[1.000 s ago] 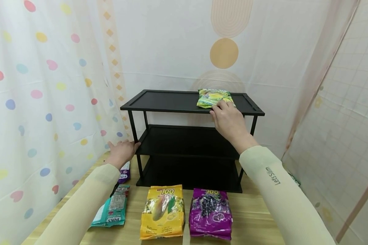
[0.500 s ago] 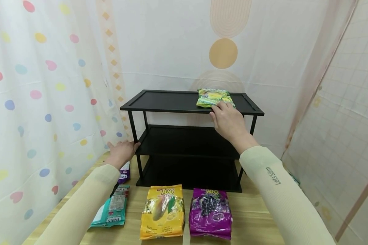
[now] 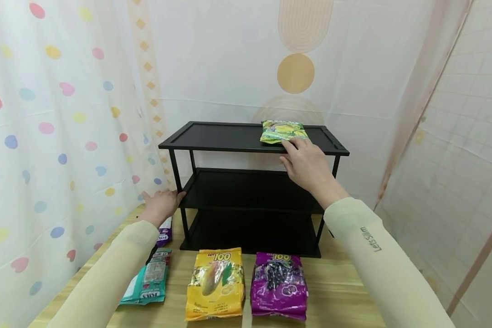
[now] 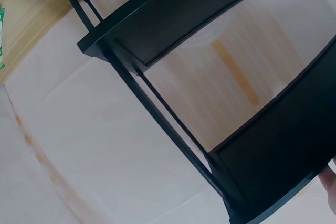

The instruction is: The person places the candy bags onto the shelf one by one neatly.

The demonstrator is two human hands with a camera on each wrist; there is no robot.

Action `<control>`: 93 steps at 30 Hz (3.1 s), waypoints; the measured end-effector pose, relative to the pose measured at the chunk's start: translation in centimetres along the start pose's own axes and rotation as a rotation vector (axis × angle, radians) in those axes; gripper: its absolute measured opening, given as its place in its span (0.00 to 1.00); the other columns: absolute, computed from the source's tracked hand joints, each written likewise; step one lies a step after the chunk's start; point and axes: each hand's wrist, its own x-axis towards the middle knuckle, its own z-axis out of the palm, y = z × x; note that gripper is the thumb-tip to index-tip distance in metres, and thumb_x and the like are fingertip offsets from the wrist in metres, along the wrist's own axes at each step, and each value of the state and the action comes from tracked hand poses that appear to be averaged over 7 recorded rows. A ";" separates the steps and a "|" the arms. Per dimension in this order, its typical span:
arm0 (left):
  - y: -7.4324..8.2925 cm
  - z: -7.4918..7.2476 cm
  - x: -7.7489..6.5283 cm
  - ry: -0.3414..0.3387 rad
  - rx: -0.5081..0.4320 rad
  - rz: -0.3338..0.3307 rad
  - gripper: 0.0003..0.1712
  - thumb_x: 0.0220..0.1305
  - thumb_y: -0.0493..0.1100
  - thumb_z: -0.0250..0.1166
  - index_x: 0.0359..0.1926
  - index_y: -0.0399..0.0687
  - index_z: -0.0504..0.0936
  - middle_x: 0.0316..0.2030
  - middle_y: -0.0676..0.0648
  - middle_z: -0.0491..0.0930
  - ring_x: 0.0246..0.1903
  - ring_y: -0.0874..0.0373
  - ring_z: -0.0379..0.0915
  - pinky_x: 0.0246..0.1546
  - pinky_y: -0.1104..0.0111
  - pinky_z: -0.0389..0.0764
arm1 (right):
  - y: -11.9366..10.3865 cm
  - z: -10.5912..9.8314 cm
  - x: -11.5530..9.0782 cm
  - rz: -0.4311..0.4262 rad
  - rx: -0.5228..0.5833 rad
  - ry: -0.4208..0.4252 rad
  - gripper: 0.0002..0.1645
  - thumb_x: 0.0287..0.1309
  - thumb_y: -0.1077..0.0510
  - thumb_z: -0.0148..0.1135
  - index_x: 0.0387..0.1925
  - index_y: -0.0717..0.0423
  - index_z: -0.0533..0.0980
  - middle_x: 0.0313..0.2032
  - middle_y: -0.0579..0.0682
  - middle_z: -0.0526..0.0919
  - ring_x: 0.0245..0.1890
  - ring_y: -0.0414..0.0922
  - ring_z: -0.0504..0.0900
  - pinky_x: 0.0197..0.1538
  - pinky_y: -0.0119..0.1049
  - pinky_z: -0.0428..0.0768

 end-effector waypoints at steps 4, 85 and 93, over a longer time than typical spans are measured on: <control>0.0 0.0 -0.1 -0.001 0.002 -0.004 0.30 0.81 0.54 0.41 0.56 0.37 0.81 0.49 0.31 0.78 0.56 0.27 0.67 0.57 0.23 0.45 | 0.4 -0.4 -0.1 0.017 -0.033 -0.009 0.28 0.65 0.53 0.65 0.61 0.64 0.74 0.54 0.64 0.77 0.52 0.63 0.78 0.50 0.56 0.78; 0.6 -0.8 -0.5 0.031 0.004 -0.014 0.29 0.80 0.54 0.43 0.53 0.34 0.81 0.48 0.27 0.79 0.55 0.25 0.68 0.57 0.23 0.45 | 5.3 1.8 -12.8 0.640 0.068 -0.386 0.48 0.70 0.32 0.48 0.69 0.69 0.64 0.66 0.78 0.59 0.63 0.74 0.60 0.60 0.71 0.60; 0.6 -0.8 -0.5 0.032 0.003 -0.015 0.29 0.80 0.54 0.43 0.54 0.35 0.81 0.50 0.28 0.79 0.56 0.25 0.68 0.57 0.23 0.46 | 4.9 2.8 -13.6 0.633 0.061 -0.442 0.46 0.72 0.33 0.44 0.67 0.71 0.65 0.66 0.79 0.58 0.64 0.74 0.60 0.58 0.72 0.63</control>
